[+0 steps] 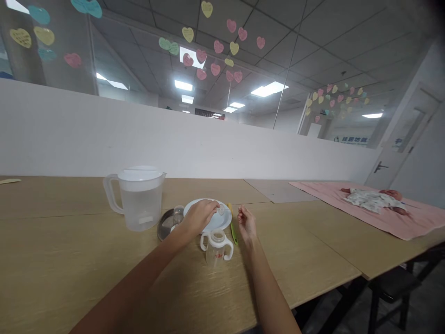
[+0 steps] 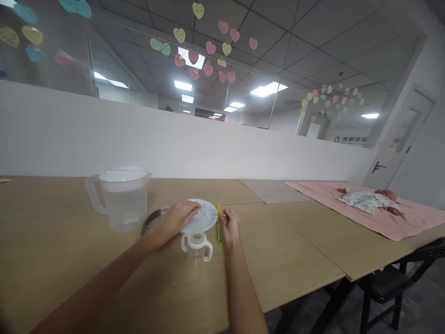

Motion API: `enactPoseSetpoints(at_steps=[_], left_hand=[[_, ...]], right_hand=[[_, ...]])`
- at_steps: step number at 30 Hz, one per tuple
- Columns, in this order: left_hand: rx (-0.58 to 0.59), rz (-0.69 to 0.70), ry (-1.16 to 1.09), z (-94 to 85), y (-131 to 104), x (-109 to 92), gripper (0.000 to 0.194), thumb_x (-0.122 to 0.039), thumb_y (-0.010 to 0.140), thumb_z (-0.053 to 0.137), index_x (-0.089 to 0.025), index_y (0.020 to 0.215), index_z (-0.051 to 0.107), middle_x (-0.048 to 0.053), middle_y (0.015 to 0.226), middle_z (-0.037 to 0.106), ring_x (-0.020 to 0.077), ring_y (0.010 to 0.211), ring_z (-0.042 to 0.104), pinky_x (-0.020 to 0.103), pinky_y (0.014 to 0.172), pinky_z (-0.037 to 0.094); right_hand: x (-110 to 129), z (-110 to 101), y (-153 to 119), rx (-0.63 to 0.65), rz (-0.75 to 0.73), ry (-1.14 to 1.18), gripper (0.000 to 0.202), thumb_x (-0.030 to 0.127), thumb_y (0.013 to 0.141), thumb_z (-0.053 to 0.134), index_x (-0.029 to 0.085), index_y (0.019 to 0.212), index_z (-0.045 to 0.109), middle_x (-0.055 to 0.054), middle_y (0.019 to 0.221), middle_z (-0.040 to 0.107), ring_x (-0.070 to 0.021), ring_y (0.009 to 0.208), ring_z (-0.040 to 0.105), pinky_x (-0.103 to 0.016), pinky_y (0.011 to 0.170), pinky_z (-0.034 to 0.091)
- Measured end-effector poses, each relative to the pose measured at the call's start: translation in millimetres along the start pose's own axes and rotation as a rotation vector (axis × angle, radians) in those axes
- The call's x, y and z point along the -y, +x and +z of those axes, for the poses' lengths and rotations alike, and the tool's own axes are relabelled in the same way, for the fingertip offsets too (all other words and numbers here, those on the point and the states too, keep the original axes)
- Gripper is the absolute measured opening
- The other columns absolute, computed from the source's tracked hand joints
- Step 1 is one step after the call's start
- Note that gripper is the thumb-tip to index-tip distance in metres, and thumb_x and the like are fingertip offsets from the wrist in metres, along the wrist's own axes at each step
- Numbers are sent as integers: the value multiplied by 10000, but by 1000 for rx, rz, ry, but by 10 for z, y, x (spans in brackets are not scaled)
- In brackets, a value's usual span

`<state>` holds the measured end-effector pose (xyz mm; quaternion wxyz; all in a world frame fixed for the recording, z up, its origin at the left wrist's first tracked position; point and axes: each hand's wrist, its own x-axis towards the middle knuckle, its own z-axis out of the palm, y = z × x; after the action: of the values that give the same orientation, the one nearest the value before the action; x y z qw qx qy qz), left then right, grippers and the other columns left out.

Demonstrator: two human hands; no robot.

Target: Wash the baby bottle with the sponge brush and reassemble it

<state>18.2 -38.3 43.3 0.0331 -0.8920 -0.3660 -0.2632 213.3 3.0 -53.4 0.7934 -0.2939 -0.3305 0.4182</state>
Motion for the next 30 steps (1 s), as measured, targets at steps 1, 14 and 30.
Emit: enactPoseSetpoints(at_steps=[1,14,30], left_hand=[[0,3,-9,5,1,-2,224,-162,896,404,-161,979,612,79,999,676,200,913,620,291,798,455],[150,-9,-82,-204,-53,-140,223,-155,809,464,-165,641,610,28,661,631,152,626,558,236,587,353],[111,-82,-58,-357,-114,-101,226,-209,816,510,-171,615,605,4,564,556,123,510,467,231,490,267]], right_hand=[[4,-6,4,-9,-3,-2,236,339,675,716,177,617,555,15,589,568,-66,484,487,-180,421,424],[0,-18,33,-36,48,138,239,291,572,782,168,625,585,32,628,579,-35,495,428,-156,438,403],[-75,40,-10,68,69,48,277,398,602,757,184,698,609,37,620,573,-60,497,464,-182,441,411]])
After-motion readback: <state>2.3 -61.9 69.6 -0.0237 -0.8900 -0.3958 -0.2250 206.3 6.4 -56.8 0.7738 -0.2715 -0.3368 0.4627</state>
